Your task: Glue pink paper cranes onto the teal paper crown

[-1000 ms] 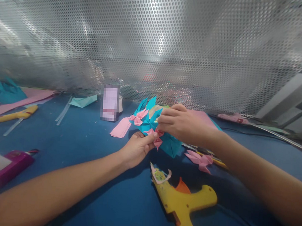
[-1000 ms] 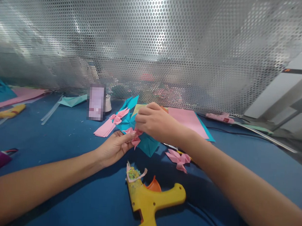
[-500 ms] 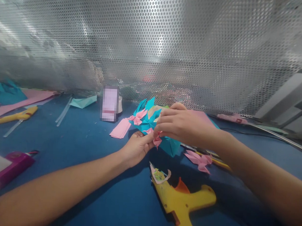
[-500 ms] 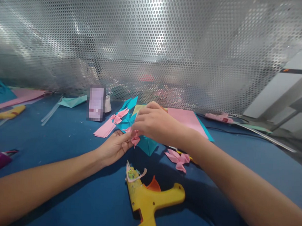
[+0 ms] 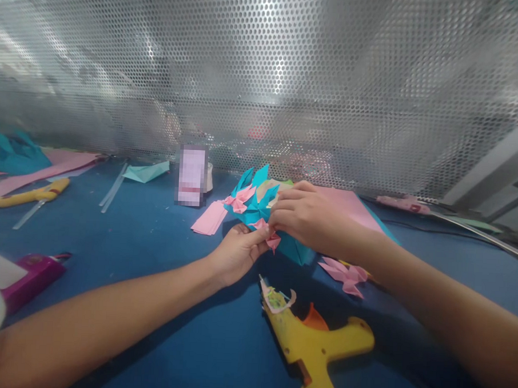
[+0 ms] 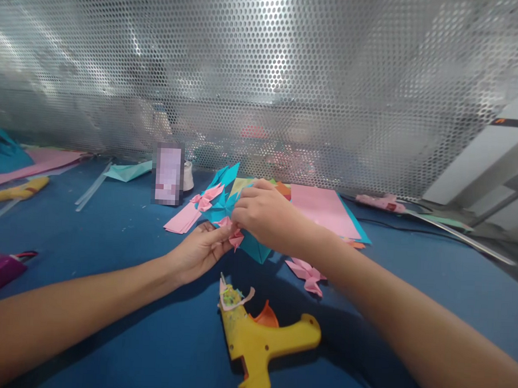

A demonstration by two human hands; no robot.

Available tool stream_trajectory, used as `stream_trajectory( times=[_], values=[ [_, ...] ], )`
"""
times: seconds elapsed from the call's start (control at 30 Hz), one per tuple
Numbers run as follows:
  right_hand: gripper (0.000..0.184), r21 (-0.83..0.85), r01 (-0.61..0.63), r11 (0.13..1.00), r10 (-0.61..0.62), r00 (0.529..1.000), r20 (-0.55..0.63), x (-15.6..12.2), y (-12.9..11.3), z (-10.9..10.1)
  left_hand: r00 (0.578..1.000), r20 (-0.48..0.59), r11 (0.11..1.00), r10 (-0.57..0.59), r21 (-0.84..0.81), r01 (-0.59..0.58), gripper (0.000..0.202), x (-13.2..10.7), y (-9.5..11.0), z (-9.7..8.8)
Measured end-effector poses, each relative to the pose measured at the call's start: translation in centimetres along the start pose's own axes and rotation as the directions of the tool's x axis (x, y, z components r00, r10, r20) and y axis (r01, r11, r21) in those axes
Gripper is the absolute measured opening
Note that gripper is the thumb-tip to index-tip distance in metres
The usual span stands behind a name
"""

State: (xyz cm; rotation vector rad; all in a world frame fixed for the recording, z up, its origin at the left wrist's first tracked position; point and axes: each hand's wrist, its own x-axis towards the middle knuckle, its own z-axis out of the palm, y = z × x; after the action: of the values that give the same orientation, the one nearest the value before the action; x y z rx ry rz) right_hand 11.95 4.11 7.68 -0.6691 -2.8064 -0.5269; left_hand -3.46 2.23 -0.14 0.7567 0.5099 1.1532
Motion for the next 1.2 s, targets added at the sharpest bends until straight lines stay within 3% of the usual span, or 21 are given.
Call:
stream_trajectory(
  times=[0.2,0.37,0.6,0.77,1.03,1.2],
  values=[
    [0.018,0.019,0.030,0.999,-0.030,1.000,-0.004,0.0,0.1,-0.3,1.000,0.016,0.999,-0.001,-0.037,0.002,0.002,-0.3,0.2,0.2],
    [0.018,-0.003,0.016,1.000,-0.015,1.000,0.007,-0.2,0.5,-0.1,0.999,-0.012,0.993,-0.045,-0.107,0.044,0.013,-0.4,0.5,0.3],
    [0.020,-0.024,0.017,1.000,-0.017,0.999,-0.032,-0.4,0.6,-0.5,0.997,0.052,0.986,-0.058,-0.154,0.066,0.015,-0.2,0.9,0.4],
    [0.019,-0.034,0.031,0.999,-0.032,0.999,-0.023,-0.3,0.5,-0.5,0.999,0.032,0.990,-0.027,-0.135,0.031,0.021,-0.4,0.8,0.5],
    [0.010,0.022,-0.116,0.993,0.114,0.992,0.059,-0.3,0.2,-1.3,0.999,-0.022,0.998,-0.040,-0.049,0.039,0.021,-0.2,0.6,0.6],
    [0.009,0.034,-0.078,0.996,0.075,0.995,0.072,-0.4,-0.3,-1.4,0.998,0.034,0.998,-0.060,-0.027,0.061,0.022,-0.1,0.5,0.4]
  ],
)
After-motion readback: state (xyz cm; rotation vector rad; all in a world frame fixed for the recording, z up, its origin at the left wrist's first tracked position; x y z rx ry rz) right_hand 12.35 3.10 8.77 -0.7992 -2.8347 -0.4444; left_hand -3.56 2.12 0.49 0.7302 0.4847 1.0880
